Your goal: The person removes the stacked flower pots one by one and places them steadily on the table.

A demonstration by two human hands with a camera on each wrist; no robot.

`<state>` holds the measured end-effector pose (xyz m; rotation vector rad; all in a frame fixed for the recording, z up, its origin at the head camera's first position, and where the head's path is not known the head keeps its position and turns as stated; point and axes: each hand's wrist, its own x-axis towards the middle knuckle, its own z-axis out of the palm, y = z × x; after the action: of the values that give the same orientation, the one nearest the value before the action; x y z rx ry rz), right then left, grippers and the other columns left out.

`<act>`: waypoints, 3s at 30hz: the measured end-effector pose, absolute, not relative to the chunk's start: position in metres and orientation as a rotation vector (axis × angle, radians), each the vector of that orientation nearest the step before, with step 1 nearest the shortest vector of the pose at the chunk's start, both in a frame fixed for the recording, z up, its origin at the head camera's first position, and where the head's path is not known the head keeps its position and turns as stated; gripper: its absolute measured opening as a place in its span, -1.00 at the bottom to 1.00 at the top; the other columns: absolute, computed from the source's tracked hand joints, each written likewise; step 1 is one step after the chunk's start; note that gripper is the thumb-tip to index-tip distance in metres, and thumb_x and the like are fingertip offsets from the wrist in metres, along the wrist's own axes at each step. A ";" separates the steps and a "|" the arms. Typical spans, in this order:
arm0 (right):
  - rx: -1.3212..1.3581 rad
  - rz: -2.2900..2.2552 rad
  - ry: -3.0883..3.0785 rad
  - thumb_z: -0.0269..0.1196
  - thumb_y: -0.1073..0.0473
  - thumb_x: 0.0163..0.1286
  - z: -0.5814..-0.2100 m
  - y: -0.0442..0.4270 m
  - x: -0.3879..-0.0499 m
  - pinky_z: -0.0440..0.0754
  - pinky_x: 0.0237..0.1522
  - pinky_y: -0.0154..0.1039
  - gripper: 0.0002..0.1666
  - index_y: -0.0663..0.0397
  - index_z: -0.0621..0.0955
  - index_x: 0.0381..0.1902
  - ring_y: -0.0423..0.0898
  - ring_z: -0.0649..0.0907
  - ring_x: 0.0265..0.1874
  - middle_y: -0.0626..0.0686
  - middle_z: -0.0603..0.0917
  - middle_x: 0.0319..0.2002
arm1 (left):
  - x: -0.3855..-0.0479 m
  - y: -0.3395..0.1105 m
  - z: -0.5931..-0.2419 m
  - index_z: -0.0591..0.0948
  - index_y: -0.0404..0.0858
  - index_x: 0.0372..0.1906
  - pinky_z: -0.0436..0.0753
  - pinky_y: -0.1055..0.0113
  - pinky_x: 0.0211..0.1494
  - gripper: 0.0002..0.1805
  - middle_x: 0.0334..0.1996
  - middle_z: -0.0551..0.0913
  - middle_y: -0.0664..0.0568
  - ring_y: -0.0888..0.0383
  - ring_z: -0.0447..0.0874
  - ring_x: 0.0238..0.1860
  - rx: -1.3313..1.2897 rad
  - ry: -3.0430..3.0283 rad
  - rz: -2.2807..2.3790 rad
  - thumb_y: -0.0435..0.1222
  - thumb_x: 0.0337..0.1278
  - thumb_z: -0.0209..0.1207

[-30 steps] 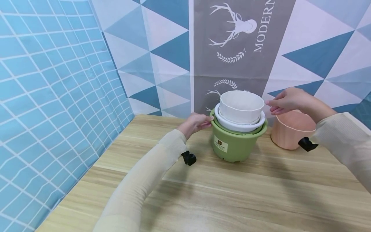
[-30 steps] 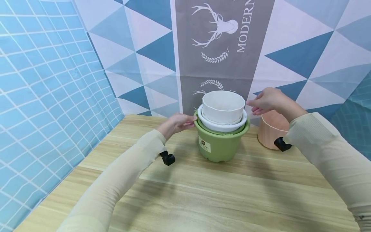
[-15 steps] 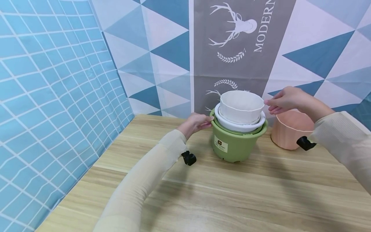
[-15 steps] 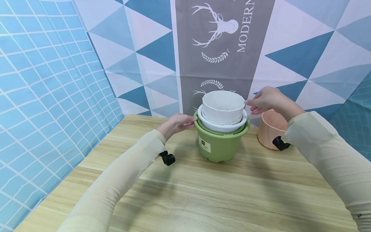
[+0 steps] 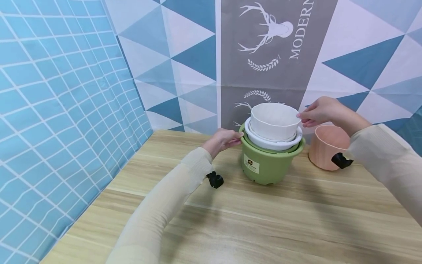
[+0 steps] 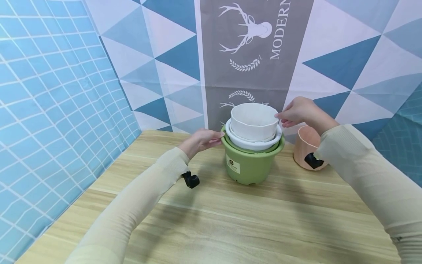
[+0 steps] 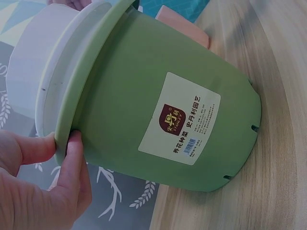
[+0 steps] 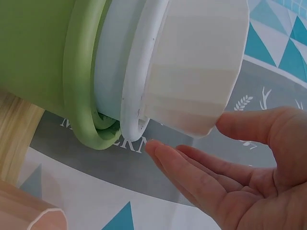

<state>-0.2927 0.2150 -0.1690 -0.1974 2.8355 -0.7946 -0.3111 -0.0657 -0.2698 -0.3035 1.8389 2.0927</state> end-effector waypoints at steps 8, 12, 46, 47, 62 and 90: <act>-0.194 -0.864 2.719 0.12 0.13 0.44 -0.166 0.211 -0.302 0.78 -0.40 -0.42 -0.46 0.59 0.44 0.08 -0.29 0.70 -0.54 -0.09 0.72 -0.55 | -0.311 -0.065 -0.267 0.44 -0.53 0.17 0.74 0.39 0.13 -0.54 0.00 0.62 -0.23 0.18 0.60 -0.40 -0.302 1.849 2.093 -0.54 0.14 0.18; -0.196 -0.844 2.690 0.11 0.16 0.44 -0.164 0.207 -0.306 0.79 -0.37 -0.39 -0.48 0.61 0.44 0.08 -0.27 0.70 -0.55 -0.07 0.71 -0.55 | -0.310 -0.065 -0.268 0.44 -0.54 0.17 0.75 0.39 0.11 -0.55 -0.31 0.61 -0.11 0.19 0.61 -0.43 -0.303 1.843 2.102 -0.55 0.14 0.17; -0.219 -0.791 2.666 0.09 0.30 0.40 -0.164 0.198 -0.326 0.82 -0.34 -0.32 -0.55 0.65 0.43 0.08 -0.24 0.68 -0.57 0.15 0.68 -0.36 | -0.311 -0.063 -0.266 0.40 -0.54 0.20 0.78 0.43 0.04 -0.51 -0.34 0.60 -0.10 0.18 0.61 -0.44 -0.339 1.876 2.075 -0.56 0.13 0.17; -0.221 -0.783 2.677 0.09 0.31 0.39 -0.163 0.197 -0.325 0.81 -0.36 -0.32 -0.56 0.65 0.44 0.06 -0.24 0.67 -0.59 0.16 0.68 -0.38 | -0.311 -0.064 -0.266 0.40 -0.53 0.20 0.78 0.44 0.02 -0.50 -0.34 0.60 -0.10 0.18 0.61 -0.44 -0.341 1.879 2.072 -0.56 0.12 0.18; -0.176 -0.796 2.683 0.09 0.31 0.38 -0.158 0.199 -0.321 0.80 -0.39 -0.36 -0.58 0.66 0.45 0.01 -0.24 0.67 -0.63 0.06 0.65 -0.49 | -0.309 -0.064 -0.267 0.39 -0.52 0.21 0.78 0.47 -0.02 -0.49 -0.42 0.57 -0.04 0.20 0.61 -0.44 -0.328 1.900 2.046 -0.55 0.13 0.18; -0.184 -0.811 2.685 0.10 0.25 0.41 -0.159 0.203 -0.318 0.81 -0.32 -0.35 -0.51 0.65 0.43 0.10 -0.24 0.67 -0.57 0.03 0.69 -0.46 | -0.311 -0.065 -0.267 0.42 -0.51 0.19 0.78 0.48 -0.03 -0.52 -0.44 0.57 -0.02 0.21 0.62 -0.46 -0.310 1.908 2.044 -0.52 0.15 0.20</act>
<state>-0.3183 0.2033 -0.1594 -0.1844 2.6847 -0.8107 -0.3107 -0.0650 -0.2675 -0.3099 1.9082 2.0443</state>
